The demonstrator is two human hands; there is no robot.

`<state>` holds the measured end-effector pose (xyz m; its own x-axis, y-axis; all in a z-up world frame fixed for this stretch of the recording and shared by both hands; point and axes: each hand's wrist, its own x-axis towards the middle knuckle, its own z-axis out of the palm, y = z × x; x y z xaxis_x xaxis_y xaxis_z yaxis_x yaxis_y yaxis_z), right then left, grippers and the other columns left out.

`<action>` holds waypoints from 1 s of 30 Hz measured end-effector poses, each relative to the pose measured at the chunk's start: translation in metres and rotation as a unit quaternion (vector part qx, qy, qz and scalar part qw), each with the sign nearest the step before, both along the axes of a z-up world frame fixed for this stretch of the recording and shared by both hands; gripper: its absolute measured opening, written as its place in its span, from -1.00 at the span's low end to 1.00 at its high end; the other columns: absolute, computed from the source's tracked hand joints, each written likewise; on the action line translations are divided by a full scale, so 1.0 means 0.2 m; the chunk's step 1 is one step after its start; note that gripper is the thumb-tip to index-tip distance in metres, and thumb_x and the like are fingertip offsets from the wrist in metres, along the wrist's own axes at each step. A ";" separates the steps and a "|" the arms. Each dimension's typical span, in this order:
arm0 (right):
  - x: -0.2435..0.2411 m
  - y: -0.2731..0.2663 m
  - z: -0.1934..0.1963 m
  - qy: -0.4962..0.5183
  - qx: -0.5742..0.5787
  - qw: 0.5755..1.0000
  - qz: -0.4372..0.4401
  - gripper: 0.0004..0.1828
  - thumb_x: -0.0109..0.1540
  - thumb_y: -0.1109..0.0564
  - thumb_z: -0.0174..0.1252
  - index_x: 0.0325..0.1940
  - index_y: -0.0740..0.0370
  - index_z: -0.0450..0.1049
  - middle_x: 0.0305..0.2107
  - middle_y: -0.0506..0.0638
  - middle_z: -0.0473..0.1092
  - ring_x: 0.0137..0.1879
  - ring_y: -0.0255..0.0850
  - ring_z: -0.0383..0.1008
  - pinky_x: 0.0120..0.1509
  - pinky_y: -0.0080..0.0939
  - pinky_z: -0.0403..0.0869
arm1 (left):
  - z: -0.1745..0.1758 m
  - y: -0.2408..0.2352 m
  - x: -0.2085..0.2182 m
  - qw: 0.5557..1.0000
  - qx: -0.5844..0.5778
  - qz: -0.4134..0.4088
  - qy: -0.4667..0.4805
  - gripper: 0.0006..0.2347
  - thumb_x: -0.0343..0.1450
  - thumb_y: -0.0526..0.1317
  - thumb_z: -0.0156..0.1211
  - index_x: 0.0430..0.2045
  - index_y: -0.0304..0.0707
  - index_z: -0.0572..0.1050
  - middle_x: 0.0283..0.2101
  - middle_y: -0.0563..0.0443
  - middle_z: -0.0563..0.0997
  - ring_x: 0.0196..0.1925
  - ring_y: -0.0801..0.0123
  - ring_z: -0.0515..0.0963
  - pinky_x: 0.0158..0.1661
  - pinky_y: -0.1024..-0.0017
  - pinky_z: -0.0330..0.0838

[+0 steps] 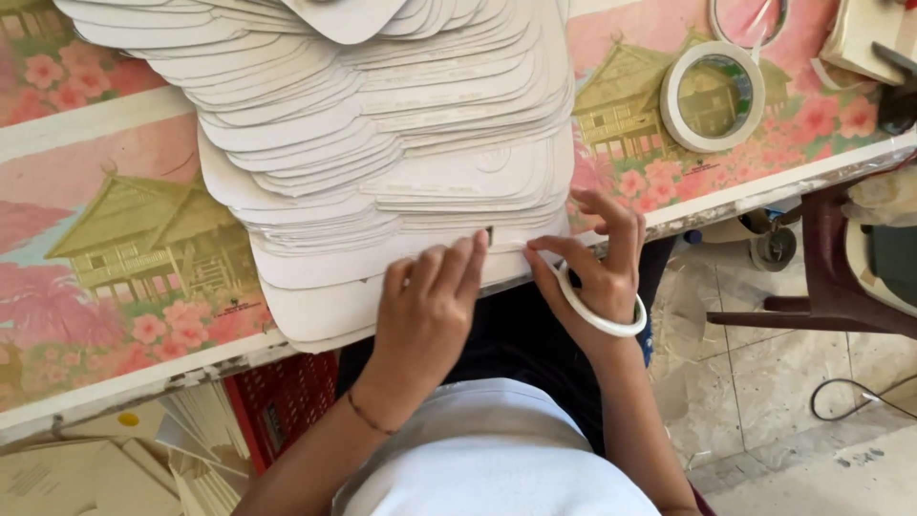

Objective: The person applies strips of clear adhesive tape to the edges of a stack of white paper cutouts. They smooth the tape down with their fingers and continue the process on multiple items in the stack.

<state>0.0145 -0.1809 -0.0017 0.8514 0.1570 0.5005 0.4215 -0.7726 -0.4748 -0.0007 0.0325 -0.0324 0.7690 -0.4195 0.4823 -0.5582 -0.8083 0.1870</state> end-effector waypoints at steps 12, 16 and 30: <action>-0.09 0.05 -0.17 -0.173 -0.049 0.982 -0.062 -0.88 0.21 0.12 0.59 -0.21 0.09 0.77 0.10 0.16 0.48 0.07 0.11 0.47 0.11 0.11 0.54 | 0.15 -0.10 0.05 0.999 0.027 -0.019 -0.007 -0.78 0.54 -0.37 0.30 0.07 -0.34 0.68 -0.04 0.03 0.57 -0.07 0.28 0.45 -0.20 0.31 0.30; -0.08 0.09 -0.10 -0.085 0.001 0.993 -0.080 -0.89 0.28 0.19 0.53 -0.22 0.23 0.71 0.10 0.20 0.42 0.01 0.14 0.43 0.03 0.03 0.52 | 0.15 -0.07 0.04 0.999 0.002 -0.029 0.018 -0.76 0.53 -0.33 0.33 0.09 -0.34 0.67 -0.06 0.03 0.57 -0.06 0.26 0.47 -0.22 0.30 0.30; -0.14 0.10 0.07 0.043 0.113 0.989 -0.081 -0.88 0.34 0.25 0.44 -0.08 0.34 0.68 0.25 0.24 0.29 0.17 0.04 0.41 0.26 -0.04 0.49 | 0.08 0.08 0.10 0.987 -0.125 -0.012 0.100 -0.48 0.30 -0.42 0.40 0.22 -0.02 0.64 -0.06 0.07 0.46 -0.05 0.14 0.44 -0.18 0.16 0.32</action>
<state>-0.0135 -0.1605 0.0123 0.8971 -0.0931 0.4319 0.2509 -0.6974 -0.6713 0.0185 0.0493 -0.0169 0.8505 -0.3262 0.4126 -0.5085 -0.7103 0.4867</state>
